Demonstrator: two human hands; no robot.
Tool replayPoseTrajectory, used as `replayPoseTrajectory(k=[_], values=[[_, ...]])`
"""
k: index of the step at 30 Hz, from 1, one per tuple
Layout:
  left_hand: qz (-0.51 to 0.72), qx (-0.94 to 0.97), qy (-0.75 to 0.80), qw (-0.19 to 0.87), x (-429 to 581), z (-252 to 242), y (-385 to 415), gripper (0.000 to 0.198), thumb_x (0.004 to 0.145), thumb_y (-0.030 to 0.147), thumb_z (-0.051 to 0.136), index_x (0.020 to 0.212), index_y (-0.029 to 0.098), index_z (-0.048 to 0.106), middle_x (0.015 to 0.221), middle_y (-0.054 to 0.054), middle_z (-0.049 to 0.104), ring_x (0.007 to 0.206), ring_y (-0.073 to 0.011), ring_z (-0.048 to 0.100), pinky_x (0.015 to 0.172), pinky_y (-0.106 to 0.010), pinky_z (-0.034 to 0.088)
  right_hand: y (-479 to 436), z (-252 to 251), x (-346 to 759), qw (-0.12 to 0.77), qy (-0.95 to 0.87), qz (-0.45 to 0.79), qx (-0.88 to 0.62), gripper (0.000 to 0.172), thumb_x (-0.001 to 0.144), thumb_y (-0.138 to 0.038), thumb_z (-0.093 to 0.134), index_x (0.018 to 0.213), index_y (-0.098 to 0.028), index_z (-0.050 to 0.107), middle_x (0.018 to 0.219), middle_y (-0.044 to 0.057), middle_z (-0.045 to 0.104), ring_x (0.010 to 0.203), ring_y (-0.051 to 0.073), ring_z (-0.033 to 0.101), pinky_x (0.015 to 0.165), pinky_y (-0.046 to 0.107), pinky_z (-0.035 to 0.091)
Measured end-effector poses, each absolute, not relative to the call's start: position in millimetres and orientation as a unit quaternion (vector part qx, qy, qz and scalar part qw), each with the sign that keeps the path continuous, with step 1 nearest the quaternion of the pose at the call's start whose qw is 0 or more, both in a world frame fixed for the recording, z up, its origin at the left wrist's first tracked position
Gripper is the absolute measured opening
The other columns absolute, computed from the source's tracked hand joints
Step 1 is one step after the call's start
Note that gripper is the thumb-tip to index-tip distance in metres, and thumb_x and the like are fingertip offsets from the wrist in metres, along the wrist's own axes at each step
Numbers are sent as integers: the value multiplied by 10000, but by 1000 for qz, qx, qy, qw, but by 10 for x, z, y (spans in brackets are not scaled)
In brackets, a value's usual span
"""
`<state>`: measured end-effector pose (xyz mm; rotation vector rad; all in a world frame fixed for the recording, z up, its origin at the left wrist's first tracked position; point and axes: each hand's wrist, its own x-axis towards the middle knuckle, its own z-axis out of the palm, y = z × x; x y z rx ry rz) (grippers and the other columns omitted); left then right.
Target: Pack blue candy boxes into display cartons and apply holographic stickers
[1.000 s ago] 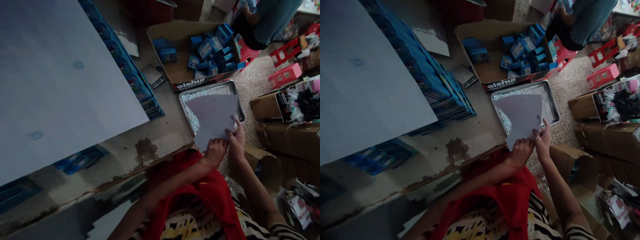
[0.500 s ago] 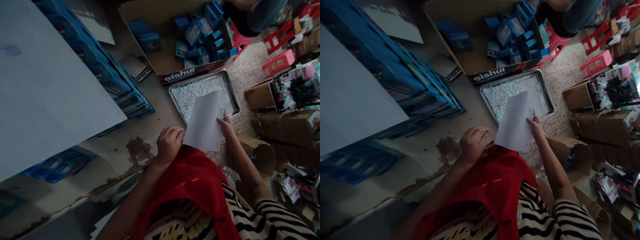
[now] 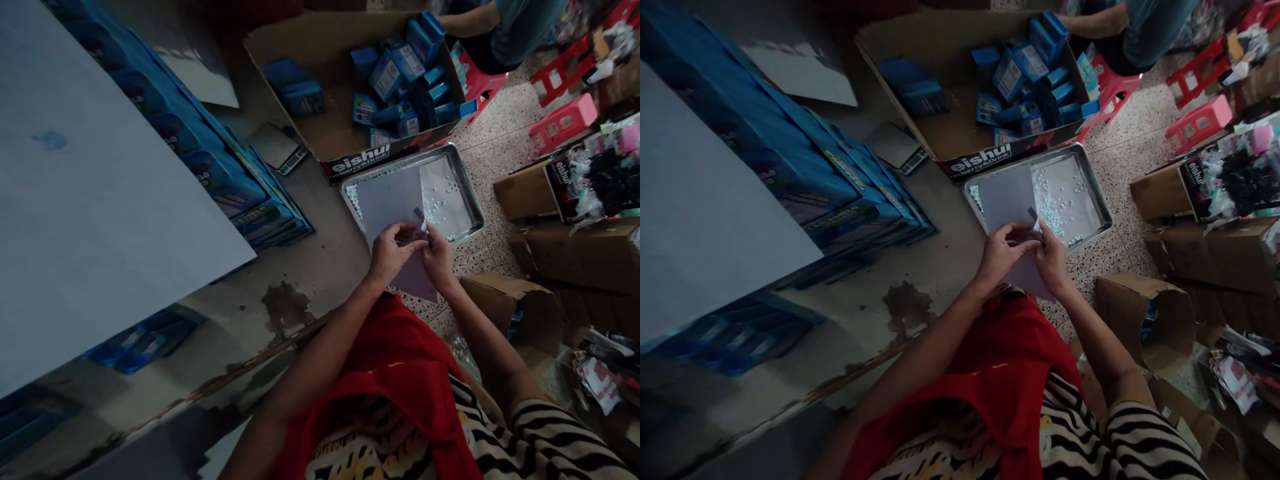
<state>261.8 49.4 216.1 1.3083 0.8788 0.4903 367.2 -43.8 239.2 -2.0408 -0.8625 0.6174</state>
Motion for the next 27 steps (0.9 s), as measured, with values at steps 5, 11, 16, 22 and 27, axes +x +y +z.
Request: replayPoseTrajectory(k=[5, 11, 16, 22, 27], values=[[227, 556, 374, 707, 2589, 2174, 577, 122, 859, 317, 815, 876, 199, 790, 920, -44, 785, 858, -179, 710, 866, -318, 563, -397, 2380, 3692, 384, -347, 245, -819, 430, 935, -301, 598, 1345, -265, 721, 1102, 63, 809, 988, 246, 736, 977, 454, 598], [211, 526, 358, 742, 2373, 2246, 719, 190, 836, 379, 765, 782, 208, 701, 766, 10, 696, 723, -150, 626, 719, -272, 512, -390, 2364, 3771, 384, -336, 312, -801, 426, 892, -301, 674, 1311, -276, 743, 881, 2, 793, 796, 204, 697, 793, 381, 593], [191, 537, 307, 763, 2141, 2287, 931, 224, 737, 375, 763, 678, 212, 621, 798, 0, 651, 788, -169, 604, 770, -293, 495, -345, 2445, 3927, 358, -353, 427, -752, 383, 824, -240, 686, 1192, -236, 791, 827, -12, 788, 745, 168, 693, 694, 299, 543], [132, 501, 264, 814, 1838, 2257, 1037, 131, 631, 293, 721, 587, 216, 624, 831, -49, 691, 865, -224, 618, 850, -365, 502, -218, 2546, 4286, 248, -441, 473, -721, 388, 833, -158, 639, 1165, -227, 829, 843, -16, 806, 685, 117, 654, 651, 266, 492], [193, 400, 293, 847, 1592, 2246, 902, 92, 587, 210, 675, 558, 207, 588, 848, -48, 671, 874, -214, 615, 874, -365, 513, 59, 2439, 4651, 169, -503, 439, -726, 416, 783, -128, 667, 1137, -249, 850, 722, -44, 733, 637, 114, 574, 651, 281, 440]])
